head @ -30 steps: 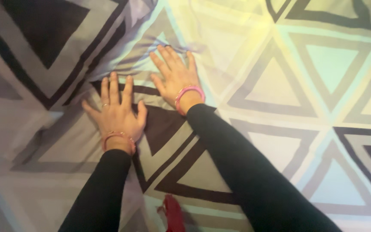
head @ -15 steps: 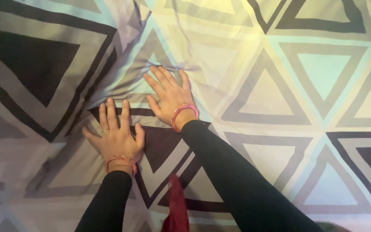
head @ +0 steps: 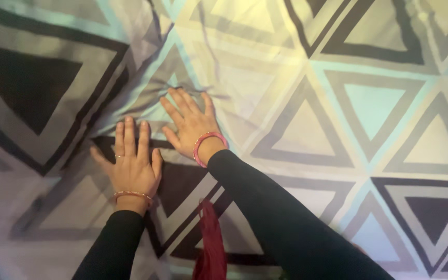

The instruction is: The person folds a large geometric-patterned bedsheet on a bed, repeatedly smoothing and aligning the fabric by hand. The person adjusts the sheet edges and corners, pressing down to flatten wrinkles throughout the process.

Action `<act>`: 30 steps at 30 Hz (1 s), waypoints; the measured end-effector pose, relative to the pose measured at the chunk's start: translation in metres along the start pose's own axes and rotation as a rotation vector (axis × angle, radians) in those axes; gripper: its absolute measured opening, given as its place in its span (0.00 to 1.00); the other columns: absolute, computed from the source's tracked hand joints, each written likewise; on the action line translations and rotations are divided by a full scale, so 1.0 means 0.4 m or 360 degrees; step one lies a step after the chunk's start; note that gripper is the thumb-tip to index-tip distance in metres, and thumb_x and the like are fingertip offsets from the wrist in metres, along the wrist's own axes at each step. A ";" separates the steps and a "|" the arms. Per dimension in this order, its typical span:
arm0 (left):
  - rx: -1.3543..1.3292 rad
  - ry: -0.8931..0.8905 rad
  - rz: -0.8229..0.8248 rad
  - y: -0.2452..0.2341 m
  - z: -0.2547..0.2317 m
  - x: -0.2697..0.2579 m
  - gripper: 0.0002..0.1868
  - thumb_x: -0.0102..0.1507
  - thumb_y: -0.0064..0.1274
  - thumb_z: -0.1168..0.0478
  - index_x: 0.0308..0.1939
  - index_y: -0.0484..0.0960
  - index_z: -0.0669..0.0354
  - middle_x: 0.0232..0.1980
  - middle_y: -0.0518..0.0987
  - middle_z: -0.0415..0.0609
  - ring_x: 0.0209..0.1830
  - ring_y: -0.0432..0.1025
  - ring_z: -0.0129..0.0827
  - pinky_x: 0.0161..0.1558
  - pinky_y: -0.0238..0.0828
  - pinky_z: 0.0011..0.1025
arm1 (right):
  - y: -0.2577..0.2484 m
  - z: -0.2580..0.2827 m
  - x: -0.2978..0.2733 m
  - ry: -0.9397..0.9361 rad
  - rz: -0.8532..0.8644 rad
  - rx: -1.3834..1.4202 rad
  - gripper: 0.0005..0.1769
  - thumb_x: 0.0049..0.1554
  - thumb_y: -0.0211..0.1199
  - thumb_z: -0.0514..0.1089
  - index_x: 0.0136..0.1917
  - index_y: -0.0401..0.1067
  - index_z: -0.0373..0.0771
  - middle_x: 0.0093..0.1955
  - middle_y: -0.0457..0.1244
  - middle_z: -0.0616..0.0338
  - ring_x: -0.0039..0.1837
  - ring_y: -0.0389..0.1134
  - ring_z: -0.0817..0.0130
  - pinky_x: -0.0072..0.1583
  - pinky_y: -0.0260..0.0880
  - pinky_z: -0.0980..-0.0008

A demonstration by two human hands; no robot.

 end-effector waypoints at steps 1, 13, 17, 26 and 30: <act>-0.0046 0.0041 -0.0019 0.003 -0.014 0.024 0.34 0.68 0.44 0.48 0.79 0.64 0.47 0.85 0.54 0.48 0.84 0.48 0.40 0.71 0.34 0.76 | -0.006 -0.021 0.008 -0.0090 0.0057 0.0042 0.36 0.61 0.55 0.60 0.78 0.58 0.47 0.82 0.49 0.56 0.82 0.46 0.61 0.76 0.40 0.38; -0.0195 0.0282 -0.0041 0.063 -0.248 0.434 0.33 0.67 0.45 0.45 0.77 0.65 0.42 0.84 0.52 0.49 0.83 0.46 0.40 0.68 0.36 0.75 | -0.099 -0.364 0.174 0.0055 -0.0183 -0.0063 0.31 0.63 0.56 0.56 0.78 0.60 0.54 0.82 0.50 0.62 0.83 0.47 0.64 0.77 0.38 0.35; -0.0288 0.0258 0.0031 0.055 -0.299 0.563 0.33 0.67 0.43 0.44 0.77 0.64 0.41 0.84 0.51 0.52 0.84 0.43 0.44 0.67 0.33 0.75 | -0.135 -0.472 0.240 0.0020 -0.0233 -0.0061 0.32 0.63 0.57 0.55 0.78 0.60 0.52 0.82 0.51 0.62 0.84 0.46 0.62 0.78 0.41 0.39; -0.0255 0.0412 -0.0076 0.084 -0.387 0.805 0.33 0.70 0.39 0.44 0.79 0.62 0.45 0.84 0.52 0.57 0.84 0.43 0.46 0.71 0.27 0.74 | -0.148 -0.600 0.378 0.0147 -0.0347 -0.0109 0.34 0.60 0.57 0.50 0.78 0.60 0.47 0.82 0.52 0.63 0.83 0.48 0.66 0.79 0.41 0.40; -0.0282 0.0495 -0.0135 0.090 -0.408 0.874 0.34 0.69 0.40 0.46 0.79 0.63 0.46 0.84 0.54 0.56 0.84 0.45 0.48 0.70 0.26 0.75 | -0.149 -0.600 0.386 0.0230 -0.0412 -0.0115 0.33 0.62 0.55 0.47 0.79 0.60 0.43 0.82 0.53 0.63 0.84 0.49 0.66 0.81 0.43 0.42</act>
Point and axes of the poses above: each hand's wrist, its own x-axis towards the middle knuckle, its own y-axis out of the palm, z = x × y, the point moved 1 cm from there along x, towards the middle knuckle
